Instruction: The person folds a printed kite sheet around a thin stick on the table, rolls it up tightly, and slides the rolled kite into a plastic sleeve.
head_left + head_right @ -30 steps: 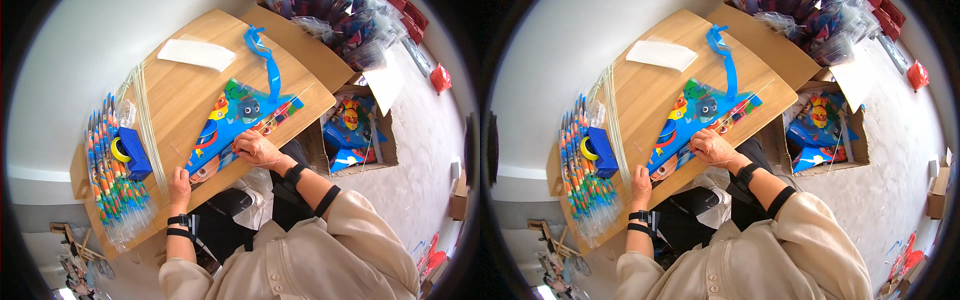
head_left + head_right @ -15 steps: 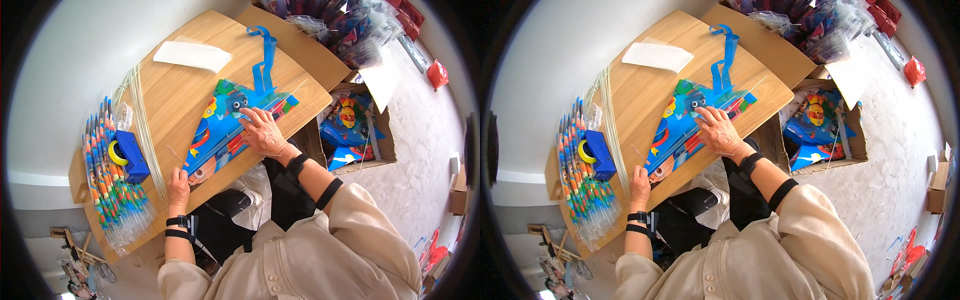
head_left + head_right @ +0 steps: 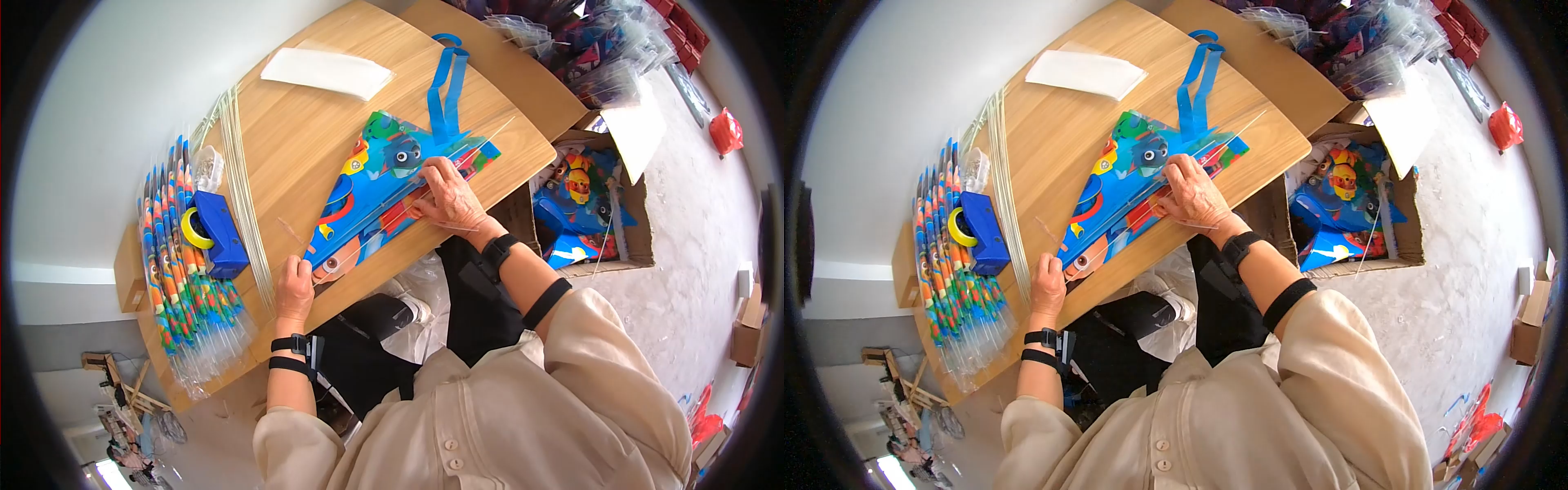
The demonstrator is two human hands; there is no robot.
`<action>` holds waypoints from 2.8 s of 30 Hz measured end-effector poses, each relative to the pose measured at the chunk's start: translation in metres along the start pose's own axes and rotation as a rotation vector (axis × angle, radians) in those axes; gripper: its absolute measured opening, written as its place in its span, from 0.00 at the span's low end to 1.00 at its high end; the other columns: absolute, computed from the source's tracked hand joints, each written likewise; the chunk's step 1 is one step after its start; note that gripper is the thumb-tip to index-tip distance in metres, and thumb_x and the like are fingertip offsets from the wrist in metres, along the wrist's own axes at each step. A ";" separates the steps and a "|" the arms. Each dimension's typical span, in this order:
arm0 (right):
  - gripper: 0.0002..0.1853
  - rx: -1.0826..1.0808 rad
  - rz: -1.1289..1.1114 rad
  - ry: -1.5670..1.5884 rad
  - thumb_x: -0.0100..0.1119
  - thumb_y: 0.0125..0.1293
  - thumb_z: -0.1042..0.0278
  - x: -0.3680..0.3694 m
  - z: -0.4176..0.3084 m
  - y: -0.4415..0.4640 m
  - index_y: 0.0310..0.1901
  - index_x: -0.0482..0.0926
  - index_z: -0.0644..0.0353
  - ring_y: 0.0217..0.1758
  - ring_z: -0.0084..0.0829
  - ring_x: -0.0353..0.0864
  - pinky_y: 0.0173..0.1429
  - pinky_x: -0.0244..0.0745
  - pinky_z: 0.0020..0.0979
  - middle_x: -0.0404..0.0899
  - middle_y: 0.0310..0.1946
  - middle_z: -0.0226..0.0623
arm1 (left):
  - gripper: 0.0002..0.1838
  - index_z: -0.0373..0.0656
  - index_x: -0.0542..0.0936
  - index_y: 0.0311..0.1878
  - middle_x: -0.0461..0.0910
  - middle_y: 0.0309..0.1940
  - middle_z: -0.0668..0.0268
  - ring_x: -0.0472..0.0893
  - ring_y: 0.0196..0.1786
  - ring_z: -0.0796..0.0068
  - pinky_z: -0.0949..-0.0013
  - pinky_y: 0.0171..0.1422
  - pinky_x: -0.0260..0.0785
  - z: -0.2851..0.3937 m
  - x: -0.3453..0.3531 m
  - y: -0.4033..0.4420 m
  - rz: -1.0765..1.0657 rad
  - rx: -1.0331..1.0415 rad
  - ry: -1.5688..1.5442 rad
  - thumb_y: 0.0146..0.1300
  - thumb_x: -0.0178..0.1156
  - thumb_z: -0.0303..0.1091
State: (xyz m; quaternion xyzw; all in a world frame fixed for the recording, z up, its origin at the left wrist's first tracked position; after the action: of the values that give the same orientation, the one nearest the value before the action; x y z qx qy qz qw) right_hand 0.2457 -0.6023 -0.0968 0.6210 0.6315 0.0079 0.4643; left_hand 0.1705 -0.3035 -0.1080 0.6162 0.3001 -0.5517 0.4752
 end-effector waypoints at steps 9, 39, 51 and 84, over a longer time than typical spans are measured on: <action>0.24 -0.048 -0.046 -0.028 0.66 0.48 0.67 0.002 -0.005 0.001 0.48 0.76 0.67 0.60 0.47 0.68 0.63 0.70 0.39 0.71 0.53 0.47 | 0.06 0.37 0.69 0.35 0.68 0.36 0.54 0.76 0.39 0.47 0.51 0.40 0.69 -0.005 0.006 0.004 0.009 -0.053 -0.014 0.57 0.54 0.18; 0.33 0.107 -0.105 -0.380 0.63 0.53 0.40 0.016 0.019 -0.004 0.54 0.76 0.56 0.71 0.58 0.59 0.75 0.44 0.58 0.66 0.62 0.62 | 0.05 0.38 0.70 0.33 0.72 0.35 0.54 0.75 0.38 0.48 0.50 0.40 0.67 -0.007 0.001 0.005 0.137 0.028 -0.159 0.52 0.53 0.20; 0.48 0.158 -0.144 -0.339 0.59 0.50 0.28 -0.001 0.032 -0.003 0.62 0.71 0.64 0.73 0.54 0.57 0.77 0.40 0.54 0.64 0.65 0.61 | 0.04 0.33 0.76 0.29 0.77 0.26 0.43 0.78 0.34 0.38 0.44 0.40 0.67 -0.039 0.002 0.008 -0.794 -0.256 0.295 0.50 0.54 0.23; 0.49 0.247 -0.110 -0.312 0.62 0.45 0.34 0.003 0.044 -0.010 0.59 0.73 0.74 0.76 0.55 0.51 0.78 0.33 0.55 0.62 0.67 0.62 | 0.11 0.31 0.75 0.47 0.78 0.42 0.57 0.76 0.51 0.62 0.55 0.66 0.68 -0.114 0.043 0.078 0.154 -0.806 -2.015 0.67 0.51 0.28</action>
State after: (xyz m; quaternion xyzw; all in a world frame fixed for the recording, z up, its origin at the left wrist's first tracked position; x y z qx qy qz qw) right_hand 0.2652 -0.6274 -0.1293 0.6315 0.5811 -0.1911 0.4765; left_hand 0.2947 -0.2342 -0.1367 -0.3036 -0.1081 -0.6334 0.7035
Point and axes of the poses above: each hand's wrist, its own y-axis towards the middle knuckle, its own x-axis out of the palm, z = x × y, the point moved 8 cm from there along y, towards the middle knuckle
